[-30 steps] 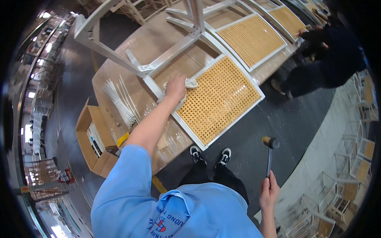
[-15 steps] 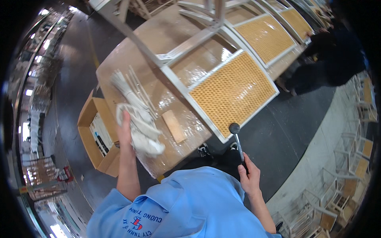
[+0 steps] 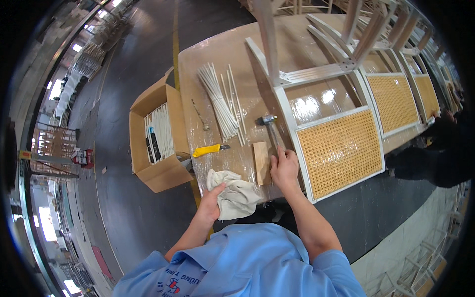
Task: The person assembles a rattan chair seat by inserting thin wooden strips into the frame and tapping them with a rubber mallet. They wipe the seat with a cloth, adjust the strips, and use a small wooden block to protect the frame while hammering. The person then lifts and repositions the chair frame.
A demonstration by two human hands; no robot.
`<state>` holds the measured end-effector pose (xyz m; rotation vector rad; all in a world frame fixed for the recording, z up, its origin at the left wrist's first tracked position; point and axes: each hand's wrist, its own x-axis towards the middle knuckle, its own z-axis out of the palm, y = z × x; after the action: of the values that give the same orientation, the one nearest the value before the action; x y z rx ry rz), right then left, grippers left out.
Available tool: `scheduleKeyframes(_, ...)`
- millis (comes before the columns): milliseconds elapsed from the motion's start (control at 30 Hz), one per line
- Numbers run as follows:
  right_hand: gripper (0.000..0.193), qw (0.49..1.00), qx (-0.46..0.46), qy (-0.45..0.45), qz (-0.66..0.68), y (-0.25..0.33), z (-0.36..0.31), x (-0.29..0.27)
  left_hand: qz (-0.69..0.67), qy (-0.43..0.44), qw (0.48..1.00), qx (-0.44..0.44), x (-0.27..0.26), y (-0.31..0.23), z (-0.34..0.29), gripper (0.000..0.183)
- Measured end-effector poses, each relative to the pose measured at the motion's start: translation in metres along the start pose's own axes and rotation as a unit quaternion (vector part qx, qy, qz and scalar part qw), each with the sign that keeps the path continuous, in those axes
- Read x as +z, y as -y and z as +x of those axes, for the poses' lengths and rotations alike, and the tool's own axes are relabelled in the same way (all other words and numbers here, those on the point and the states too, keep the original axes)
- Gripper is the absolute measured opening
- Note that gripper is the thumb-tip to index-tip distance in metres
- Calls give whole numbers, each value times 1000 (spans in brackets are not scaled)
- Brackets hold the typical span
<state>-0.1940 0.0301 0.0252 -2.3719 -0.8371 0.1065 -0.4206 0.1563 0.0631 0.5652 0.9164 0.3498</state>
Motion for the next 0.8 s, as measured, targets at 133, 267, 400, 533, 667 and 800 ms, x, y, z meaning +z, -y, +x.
scheduleKeyframes(133, 58, 968, -106, 157, 165, 57, -37, -37, -35, -2, 999, -4, -7, -1, -5, 31)
scheduleKeyframes(267, 55, 905, -7, 292, 308, 78, -58, -27, 1, -68, 998, -13, 25, 9, 3, 32)
scheduleKeyframes(400, 43, 909, -133, 236, 316, 75, -42, -16, 131, -79, 979, 138, 31, -8, 12, 31)
scheduleKeyframes(533, 53, 923, 31, 263, 280, 57, -10, -11, 439, -96, 851, 271, 22, -27, 22, 49)
scheduleKeyframes(667, 82, 984, 44, 167, 37, 39, -10, 26, 704, -55, 670, 230, 13, -5, 24, 79)
scheduleKeyframes(800, 82, 986, 2, 165, -6, 43, -14, 41, 763, 20, 605, 225, 0, 13, 16, 89)
